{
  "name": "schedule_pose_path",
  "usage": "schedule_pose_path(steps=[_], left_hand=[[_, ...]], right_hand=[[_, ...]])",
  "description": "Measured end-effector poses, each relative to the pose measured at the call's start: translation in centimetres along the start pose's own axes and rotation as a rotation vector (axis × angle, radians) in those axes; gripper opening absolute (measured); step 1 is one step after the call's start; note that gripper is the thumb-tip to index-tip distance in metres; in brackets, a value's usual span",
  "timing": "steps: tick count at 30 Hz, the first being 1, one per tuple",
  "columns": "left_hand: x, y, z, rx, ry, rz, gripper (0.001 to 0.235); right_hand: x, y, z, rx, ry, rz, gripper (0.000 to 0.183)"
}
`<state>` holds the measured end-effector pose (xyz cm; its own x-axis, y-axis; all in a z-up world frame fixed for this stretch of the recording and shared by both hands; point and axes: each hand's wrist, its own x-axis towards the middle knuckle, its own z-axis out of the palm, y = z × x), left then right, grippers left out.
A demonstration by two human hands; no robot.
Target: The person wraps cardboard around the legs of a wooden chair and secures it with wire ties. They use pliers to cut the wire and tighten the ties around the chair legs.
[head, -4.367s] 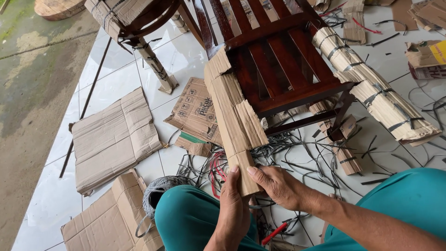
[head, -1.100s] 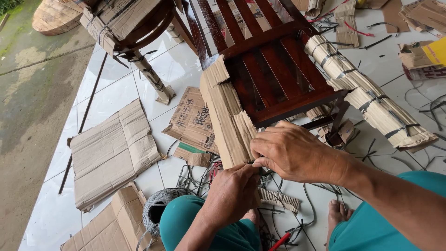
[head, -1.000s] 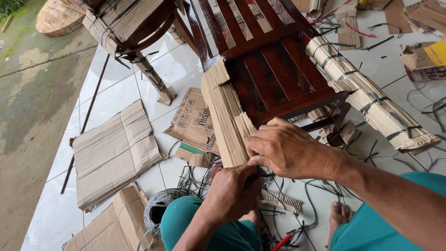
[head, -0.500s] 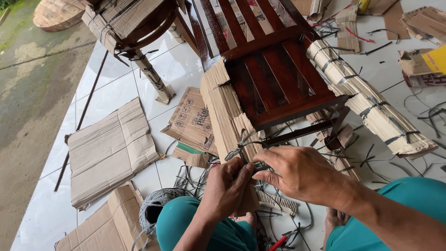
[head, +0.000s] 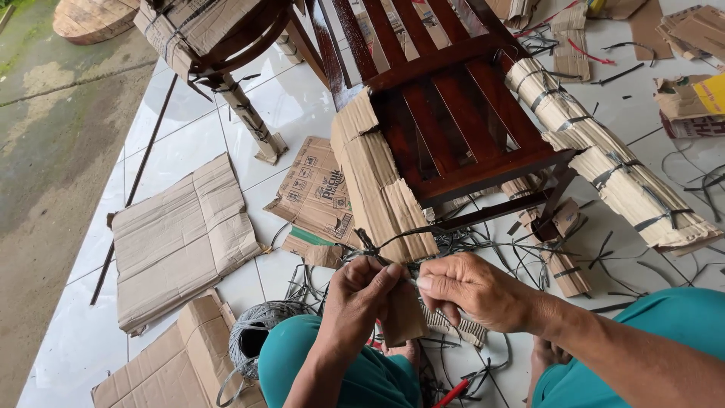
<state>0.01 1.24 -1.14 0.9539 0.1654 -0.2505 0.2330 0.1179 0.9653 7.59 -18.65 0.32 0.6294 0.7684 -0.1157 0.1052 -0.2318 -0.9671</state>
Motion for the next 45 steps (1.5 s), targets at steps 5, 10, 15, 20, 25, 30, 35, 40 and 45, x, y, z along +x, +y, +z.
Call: schedule_pose_path(steps=[5,10,15,20,25,30,35,40,45], left_hand=[[-0.1,0.0,-0.3,-0.187,-0.042,-0.054,0.027],[0.1,-1.4,-0.9,-0.231,-0.083,0.035,0.01],[-0.1,-2.2,-0.8,-0.261,-0.08,0.092,0.016],[-0.3,-2.4,-0.4,-0.16,-0.033,0.226,0.01],[-0.4,-3.3,0.2,-0.143,0.016,0.382,0.009],[-0.2,-3.8,0.1,0.012,0.103,0.386,0.019],[-0.8,-2.5,0.8,0.045,0.098,0.321,0.019],[-1.0,-2.0,0.9,0.049,0.075,0.31,0.016],[-1.2,-2.1,0.9,0.104,0.108,0.296,0.02]], right_hand=[[0.7,0.0,0.2,0.182,-0.282,0.264,0.04],[1.1,0.6,1.1,-0.203,-0.005,0.224,0.045],[0.8,1.7,2.6,-0.251,0.217,-0.062,0.025],[1.2,3.8,3.4,-0.466,0.355,-0.528,0.015],[1.2,3.0,3.8,-0.689,0.444,-0.69,0.004],[1.4,4.0,4.2,-0.764,0.523,-0.705,0.017],[1.4,1.7,2.8,-0.199,0.228,0.029,0.009],[1.2,0.0,1.4,0.0,0.183,0.119,0.008],[1.2,2.3,2.2,-0.34,0.268,-0.284,0.016]])
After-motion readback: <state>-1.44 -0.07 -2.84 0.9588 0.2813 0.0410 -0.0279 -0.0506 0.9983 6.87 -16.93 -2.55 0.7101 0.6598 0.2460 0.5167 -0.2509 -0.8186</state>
